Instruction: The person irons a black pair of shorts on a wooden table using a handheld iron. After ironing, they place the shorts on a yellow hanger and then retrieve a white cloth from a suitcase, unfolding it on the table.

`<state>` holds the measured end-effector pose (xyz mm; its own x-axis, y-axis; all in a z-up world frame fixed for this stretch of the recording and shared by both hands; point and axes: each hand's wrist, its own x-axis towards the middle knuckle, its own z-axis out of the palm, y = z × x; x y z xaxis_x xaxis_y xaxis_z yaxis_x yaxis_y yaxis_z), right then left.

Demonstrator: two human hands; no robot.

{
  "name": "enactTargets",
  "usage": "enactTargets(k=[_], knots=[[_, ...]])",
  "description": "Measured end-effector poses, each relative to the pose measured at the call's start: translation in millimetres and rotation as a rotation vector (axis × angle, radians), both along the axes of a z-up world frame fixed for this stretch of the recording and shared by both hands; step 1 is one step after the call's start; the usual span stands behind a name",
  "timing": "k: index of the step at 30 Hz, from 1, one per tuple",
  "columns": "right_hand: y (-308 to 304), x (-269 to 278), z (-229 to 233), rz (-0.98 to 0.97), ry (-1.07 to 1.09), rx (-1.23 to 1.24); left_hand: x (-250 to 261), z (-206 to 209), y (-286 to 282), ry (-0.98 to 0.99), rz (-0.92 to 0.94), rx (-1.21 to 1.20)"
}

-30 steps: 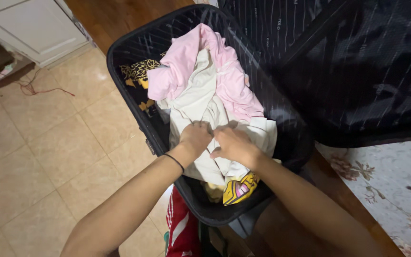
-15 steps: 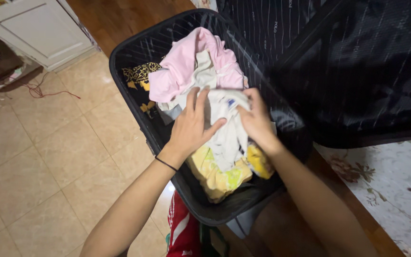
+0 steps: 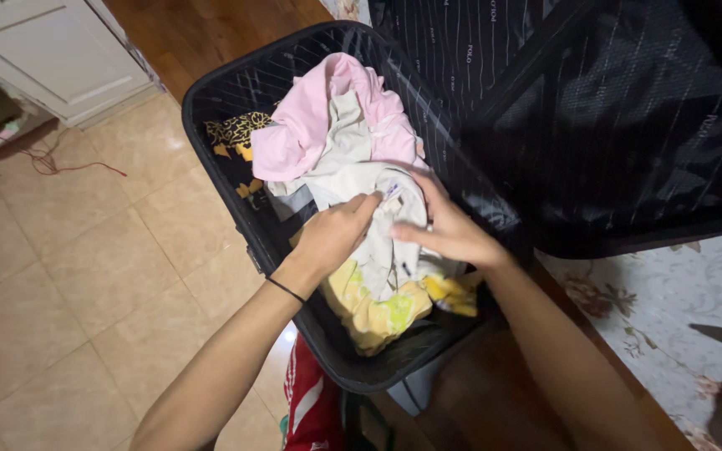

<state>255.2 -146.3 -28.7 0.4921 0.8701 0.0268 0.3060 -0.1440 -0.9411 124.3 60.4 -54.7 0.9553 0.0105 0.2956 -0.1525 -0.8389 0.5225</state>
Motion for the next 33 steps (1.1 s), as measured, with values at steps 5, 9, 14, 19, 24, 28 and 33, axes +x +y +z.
enactTargets(k=[5, 9, 14, 19, 24, 28, 33], knots=[[-35, 6, -8, 0.059, 0.061, -0.508, 3, -4, 9, -0.245, 0.347, -0.261], [-45, -39, -39, 0.304, -0.078, -0.490, 2, 5, 22, -0.347, 0.529, -0.515], [-32, -46, -26, -0.010, -0.226, -0.760, -5, 23, 14, -0.470, 0.482, -0.651], [-26, -41, 5, -0.295, -0.648, -0.113, -8, 49, -22, -0.541, 0.313, -0.801], [-22, -30, -6, -0.451, -0.381, -0.041, -14, 86, -37, -0.723, 0.167, -0.656], [-40, -5, 5, -0.643, -0.534, 0.217, -20, 106, -39, -0.684, 0.135, -0.354], [-48, -17, 19, -0.155, -0.688, 0.061, -25, 100, -70, -0.304, -0.210, -0.455]])
